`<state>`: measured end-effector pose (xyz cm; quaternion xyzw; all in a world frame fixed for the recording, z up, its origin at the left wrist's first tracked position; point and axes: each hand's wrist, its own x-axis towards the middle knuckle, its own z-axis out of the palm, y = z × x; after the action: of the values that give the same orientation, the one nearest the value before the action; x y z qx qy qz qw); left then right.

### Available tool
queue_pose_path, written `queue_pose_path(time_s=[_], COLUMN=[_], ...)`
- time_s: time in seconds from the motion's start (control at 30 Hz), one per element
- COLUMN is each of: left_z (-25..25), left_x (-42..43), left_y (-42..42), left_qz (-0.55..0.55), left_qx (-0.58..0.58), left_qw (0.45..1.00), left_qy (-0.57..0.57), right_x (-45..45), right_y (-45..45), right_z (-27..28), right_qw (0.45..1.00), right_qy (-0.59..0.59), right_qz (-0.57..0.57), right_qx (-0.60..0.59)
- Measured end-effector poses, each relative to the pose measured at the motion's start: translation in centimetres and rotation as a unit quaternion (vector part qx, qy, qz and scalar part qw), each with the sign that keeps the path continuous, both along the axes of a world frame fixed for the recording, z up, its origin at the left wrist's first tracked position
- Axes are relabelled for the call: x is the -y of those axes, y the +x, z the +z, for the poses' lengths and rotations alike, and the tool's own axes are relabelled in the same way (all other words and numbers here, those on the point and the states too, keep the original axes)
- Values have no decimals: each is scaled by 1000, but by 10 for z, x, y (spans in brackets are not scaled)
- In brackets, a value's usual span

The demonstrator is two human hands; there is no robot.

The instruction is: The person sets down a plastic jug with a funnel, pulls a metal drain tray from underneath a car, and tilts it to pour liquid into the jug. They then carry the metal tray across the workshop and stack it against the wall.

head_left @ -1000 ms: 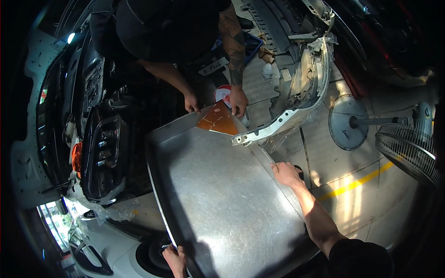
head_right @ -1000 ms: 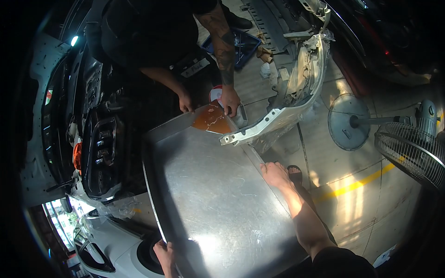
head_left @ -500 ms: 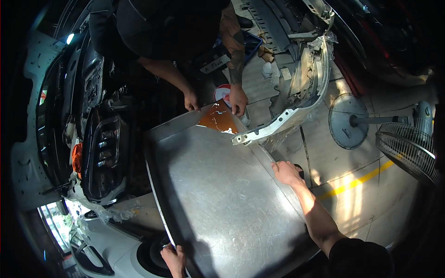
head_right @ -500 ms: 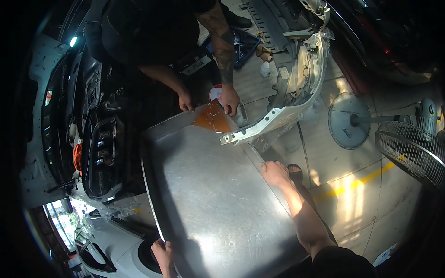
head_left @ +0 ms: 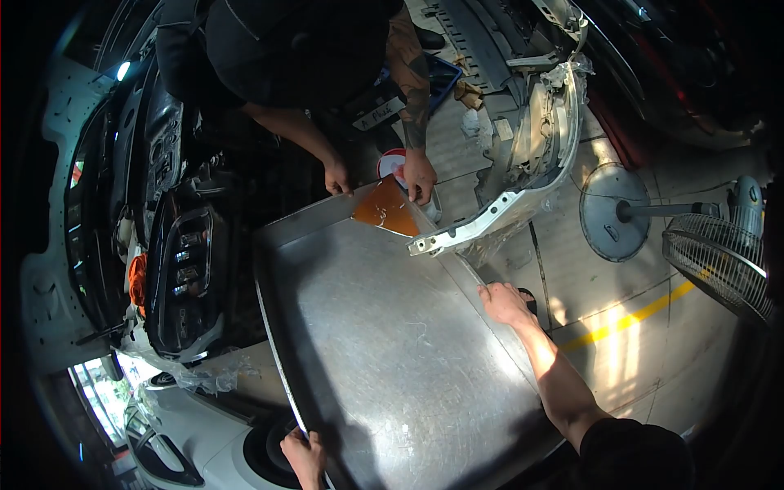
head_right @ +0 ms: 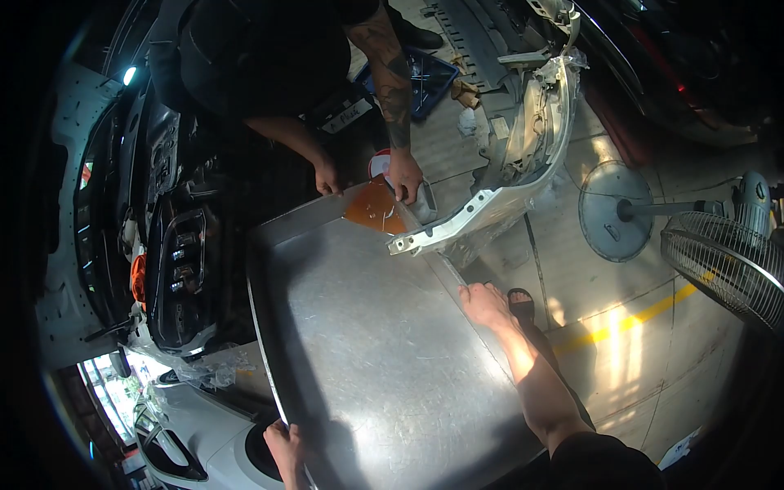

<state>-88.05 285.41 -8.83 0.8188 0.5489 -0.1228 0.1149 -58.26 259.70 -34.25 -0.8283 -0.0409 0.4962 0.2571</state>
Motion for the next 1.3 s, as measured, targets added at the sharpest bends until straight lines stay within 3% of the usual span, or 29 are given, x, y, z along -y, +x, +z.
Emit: queue_pose_path(time_s=[1.3], left_z=[33], left_x=[4], left_y=[42], left_qz=[-26], left_qx=[-28], left_qw=[998], left_qy=[40], right_x=[-5], right_y=[2], right_z=[5], right_qw=[1000], right_qy=[-7], right_qz=[-6], right_qx=[16])
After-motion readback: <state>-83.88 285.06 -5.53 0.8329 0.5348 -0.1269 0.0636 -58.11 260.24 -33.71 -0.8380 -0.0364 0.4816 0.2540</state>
